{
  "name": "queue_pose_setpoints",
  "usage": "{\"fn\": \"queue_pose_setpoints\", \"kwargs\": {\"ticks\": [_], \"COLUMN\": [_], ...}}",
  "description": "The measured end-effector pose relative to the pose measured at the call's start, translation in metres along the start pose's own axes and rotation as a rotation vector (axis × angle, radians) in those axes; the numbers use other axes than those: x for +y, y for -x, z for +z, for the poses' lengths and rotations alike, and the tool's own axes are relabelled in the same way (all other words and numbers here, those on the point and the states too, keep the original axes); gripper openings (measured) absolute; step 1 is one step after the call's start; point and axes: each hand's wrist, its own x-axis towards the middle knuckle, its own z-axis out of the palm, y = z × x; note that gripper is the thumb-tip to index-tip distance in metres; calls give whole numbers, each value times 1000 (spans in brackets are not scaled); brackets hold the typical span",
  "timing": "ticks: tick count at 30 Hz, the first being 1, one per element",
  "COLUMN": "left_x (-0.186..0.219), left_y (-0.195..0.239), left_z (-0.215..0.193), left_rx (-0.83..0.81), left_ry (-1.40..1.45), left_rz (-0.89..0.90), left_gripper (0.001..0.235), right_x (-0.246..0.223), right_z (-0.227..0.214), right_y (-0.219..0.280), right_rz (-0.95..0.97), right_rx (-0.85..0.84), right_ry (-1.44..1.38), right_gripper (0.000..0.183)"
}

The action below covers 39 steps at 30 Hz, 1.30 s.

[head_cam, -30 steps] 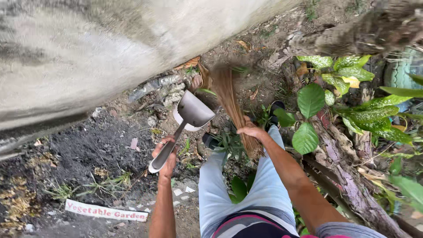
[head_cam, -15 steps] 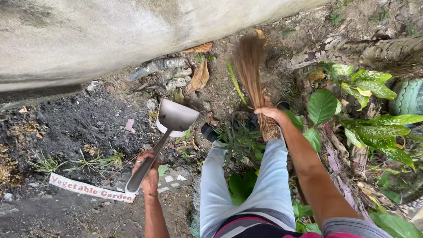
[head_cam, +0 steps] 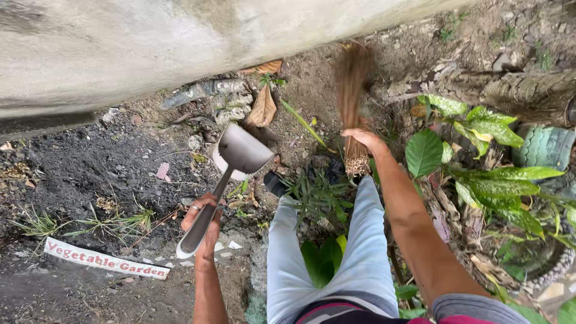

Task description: The person sweeps leaves and debris into a dustpan using a broom and places the waste into a black bucket.

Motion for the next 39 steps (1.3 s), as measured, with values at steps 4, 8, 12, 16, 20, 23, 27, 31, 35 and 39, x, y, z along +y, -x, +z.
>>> {"fn": "queue_pose_setpoints", "kwargs": {"ticks": [4, 8, 12, 16, 20, 23, 27, 31, 35, 39], "left_x": [13, 18, 19, 13, 4, -1, 3, 7, -1, -4], "left_y": [-1, 0, -4, -9, -14, -17, -18, -18, -21, -13], "left_z": [32, 51, 71, 94, 110, 121, 108, 94, 91, 90], "left_rx": [-53, -82, -122, -169, -235, -199, -184, -227, -202, -155], "left_ry": [-211, 47, -181, -249, -285, -197, -103, -151, -307, -383], "left_rz": [219, 87, 171, 223, 256, -41, -8, 305, 187, 311], "left_gripper": [28, 33, 32, 22, 17, 11, 9, 15, 15, 13], "right_x": [61, 100, 61, -29, -27, 42, 131, 184, 182, 169], "right_z": [-11, -26, 26, 26, 8, -7, -13, 32, 80, 95], "right_y": [57, 167, 81, -48, -55, 19, 147, 193, 138, 130], "right_rz": [-214, -225, -177, -155, -44, -65, -359, -54, -19, -158], "right_rx": [-90, -119, 309, 225, 30, -29, -192, -55, -99, -235], "right_ry": [284, 189, -220, -767, -131, 109, 217, -65, -479, -277], "right_gripper": [122, 123, 121, 104, 85, 116, 113, 116, 107, 109]}}
